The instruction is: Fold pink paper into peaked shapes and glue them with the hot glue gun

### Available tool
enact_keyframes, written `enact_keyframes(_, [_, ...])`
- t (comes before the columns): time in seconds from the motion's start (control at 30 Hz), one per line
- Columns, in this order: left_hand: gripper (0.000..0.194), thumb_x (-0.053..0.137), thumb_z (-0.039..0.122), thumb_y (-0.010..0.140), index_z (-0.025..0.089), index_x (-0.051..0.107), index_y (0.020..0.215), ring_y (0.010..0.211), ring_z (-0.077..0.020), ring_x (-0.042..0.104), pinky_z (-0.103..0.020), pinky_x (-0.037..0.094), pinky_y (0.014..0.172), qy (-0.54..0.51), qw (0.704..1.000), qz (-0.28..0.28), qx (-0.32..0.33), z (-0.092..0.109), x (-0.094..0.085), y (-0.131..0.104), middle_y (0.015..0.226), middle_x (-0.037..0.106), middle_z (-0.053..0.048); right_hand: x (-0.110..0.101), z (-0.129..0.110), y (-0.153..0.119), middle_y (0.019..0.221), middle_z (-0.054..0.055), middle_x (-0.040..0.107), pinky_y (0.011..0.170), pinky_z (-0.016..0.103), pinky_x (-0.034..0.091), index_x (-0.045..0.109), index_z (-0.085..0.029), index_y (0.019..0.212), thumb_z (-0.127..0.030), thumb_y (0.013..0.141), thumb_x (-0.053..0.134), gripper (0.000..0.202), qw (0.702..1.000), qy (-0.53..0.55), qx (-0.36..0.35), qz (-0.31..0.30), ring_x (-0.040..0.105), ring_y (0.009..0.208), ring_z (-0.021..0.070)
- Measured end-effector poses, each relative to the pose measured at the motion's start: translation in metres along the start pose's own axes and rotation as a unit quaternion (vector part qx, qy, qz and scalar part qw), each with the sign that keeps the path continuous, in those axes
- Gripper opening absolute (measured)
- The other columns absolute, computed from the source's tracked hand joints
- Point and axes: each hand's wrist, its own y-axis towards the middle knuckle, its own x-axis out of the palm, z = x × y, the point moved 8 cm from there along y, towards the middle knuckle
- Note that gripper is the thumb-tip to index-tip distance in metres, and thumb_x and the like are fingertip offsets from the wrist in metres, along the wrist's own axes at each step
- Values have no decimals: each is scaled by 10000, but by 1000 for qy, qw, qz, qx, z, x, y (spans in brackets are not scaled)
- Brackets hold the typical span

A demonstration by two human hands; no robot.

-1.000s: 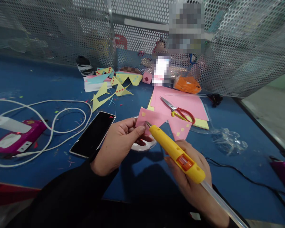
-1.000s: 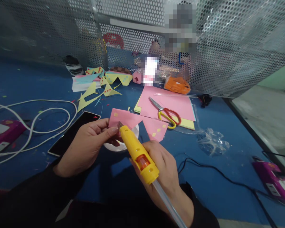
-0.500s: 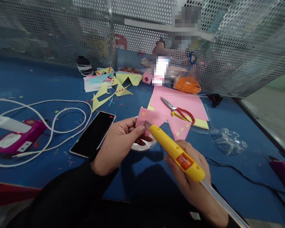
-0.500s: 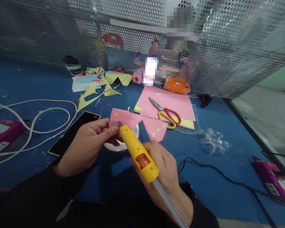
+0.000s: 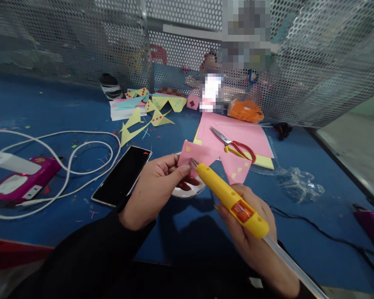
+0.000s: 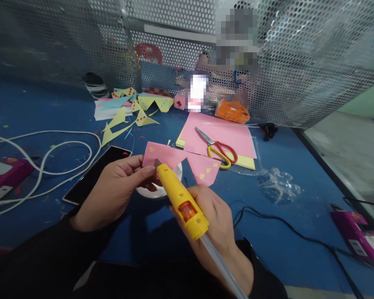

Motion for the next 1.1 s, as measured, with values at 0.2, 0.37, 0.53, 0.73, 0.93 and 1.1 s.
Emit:
enact_keyframes(0.2, [144, 746, 314, 832, 171, 745, 850, 653, -100, 648, -159, 540, 564, -5, 1000, -5, 5, 2, 1, 0, 748, 707, 2, -1, -2, 2, 720, -32, 606, 504, 231, 419, 535, -217, 911, -314, 955, 556, 109, 1000, -9, -3, 6, 572, 564, 98])
enact_keyframes(0.37, [162, 758, 328, 820, 172, 752, 864, 662, -108, 656, -165, 539, 565, -5, 1000, -2, 2, 1, 1, 0, 765, 712, -6, -2, -2, 2, 719, -35, 603, 513, 219, 424, 533, -216, 908, -325, 959, 556, 122, 1000, -19, -4, 6, 572, 566, 92])
enact_keyframes(0.53, [160, 756, 329, 823, 177, 755, 873, 661, -107, 663, -168, 544, 571, -8, 1000, -7, 2, 0, 1, 1, 771, 718, -1, -3, -2, 1, 712, -35, 600, 505, 213, 417, 531, -218, 898, -345, 966, 548, 145, 1000, -23, -4, 7, 568, 559, 90])
enact_keyframes(0.73, [123, 750, 299, 834, 176, 750, 843, 629, -87, 660, -146, 540, 562, -25, 1000, -13, 0, 0, 3, 0, 724, 715, 17, -2, -2, 1, 726, -33, 602, 531, 211, 431, 531, -218, 904, -346, 978, 535, 147, 1000, -26, -5, 6, 572, 580, 89])
enact_keyframes(0.93, [77, 731, 261, 849, 187, 752, 844, 630, -84, 672, -142, 546, 559, -32, 999, -15, 4, 0, 3, 1, 733, 727, 23, 0, 0, 0, 769, -19, 621, 547, 225, 442, 542, -223, 938, -344, 976, 536, 128, 1000, -29, 0, 6, 591, 616, 102])
enact_keyframes(1.1, [65, 735, 251, 842, 191, 756, 838, 627, -85, 671, -142, 548, 553, -34, 999, -13, 9, 0, 2, 1, 731, 726, 24, -1, 0, -1, 772, -18, 623, 564, 223, 456, 538, -222, 939, -340, 971, 546, 122, 1000, -25, -2, 10, 600, 632, 101])
